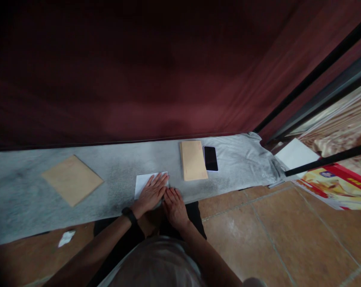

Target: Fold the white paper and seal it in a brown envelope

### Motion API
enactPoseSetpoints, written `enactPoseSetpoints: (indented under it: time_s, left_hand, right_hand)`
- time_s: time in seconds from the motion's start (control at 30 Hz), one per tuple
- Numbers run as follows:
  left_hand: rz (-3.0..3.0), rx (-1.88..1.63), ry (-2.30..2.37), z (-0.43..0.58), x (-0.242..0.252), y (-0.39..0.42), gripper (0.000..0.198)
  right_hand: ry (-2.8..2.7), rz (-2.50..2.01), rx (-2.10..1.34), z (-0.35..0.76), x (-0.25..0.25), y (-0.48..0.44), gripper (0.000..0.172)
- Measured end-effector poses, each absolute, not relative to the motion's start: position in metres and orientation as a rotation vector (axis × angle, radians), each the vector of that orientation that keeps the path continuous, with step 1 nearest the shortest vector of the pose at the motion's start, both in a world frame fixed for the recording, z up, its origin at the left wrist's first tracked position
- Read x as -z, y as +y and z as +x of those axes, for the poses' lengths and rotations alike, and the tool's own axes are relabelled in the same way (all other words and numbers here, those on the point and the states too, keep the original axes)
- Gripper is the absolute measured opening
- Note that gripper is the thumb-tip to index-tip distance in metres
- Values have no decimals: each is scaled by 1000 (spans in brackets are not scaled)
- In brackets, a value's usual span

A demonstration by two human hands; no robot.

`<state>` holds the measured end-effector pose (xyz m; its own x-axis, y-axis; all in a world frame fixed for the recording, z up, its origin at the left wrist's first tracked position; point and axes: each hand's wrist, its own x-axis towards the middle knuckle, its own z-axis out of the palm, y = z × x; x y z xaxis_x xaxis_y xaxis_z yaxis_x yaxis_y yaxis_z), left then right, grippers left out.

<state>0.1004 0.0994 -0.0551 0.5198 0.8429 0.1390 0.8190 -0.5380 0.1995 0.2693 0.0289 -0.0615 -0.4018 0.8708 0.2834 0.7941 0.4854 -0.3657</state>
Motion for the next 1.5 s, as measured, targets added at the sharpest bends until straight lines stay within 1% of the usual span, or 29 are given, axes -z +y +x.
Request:
enactPoseSetpoints:
  time_s: [0.2,0.4,0.57,0.77,0.97,1.17,1.27,1.4,1.5]
  left_hand:
    - [2598,-317,1511,106,53,111,53]
    - [2592,-353,1553,108,52,109,54]
    - [2701,-393,1444,90,54,85,52]
    - [2787,-355,1364,72,54,64,53]
    - [2808,-299,1289,73,53,62,45]
    - [2801,-304,1287,73,53,61,46]
    - [2790,-285,1288,73,51,60,46]
    - [2779,-245,1270,72,49,60,44]
    - [2787,-248,1233,69,48,60,48]
  right_hand:
    - [-2303,-1443,-191,269,61,22,51]
    - [-2266,-1438,-245,272,59,25,44]
    - [-2206,-1399,-323,277,60,35,41]
    - [-2245,-1431,-315,274,58,53,43]
    - [-2244,-1511,-342,268,57,86,43]
    - [-2239,-1581,-300,258,51,111,43]
    - [-2215,-1574,-274,255,52,102,44]
    - [-2251,-1447,-242,256,60,70,47]
    - [-2270,-1426,-197,261,66,46,51]
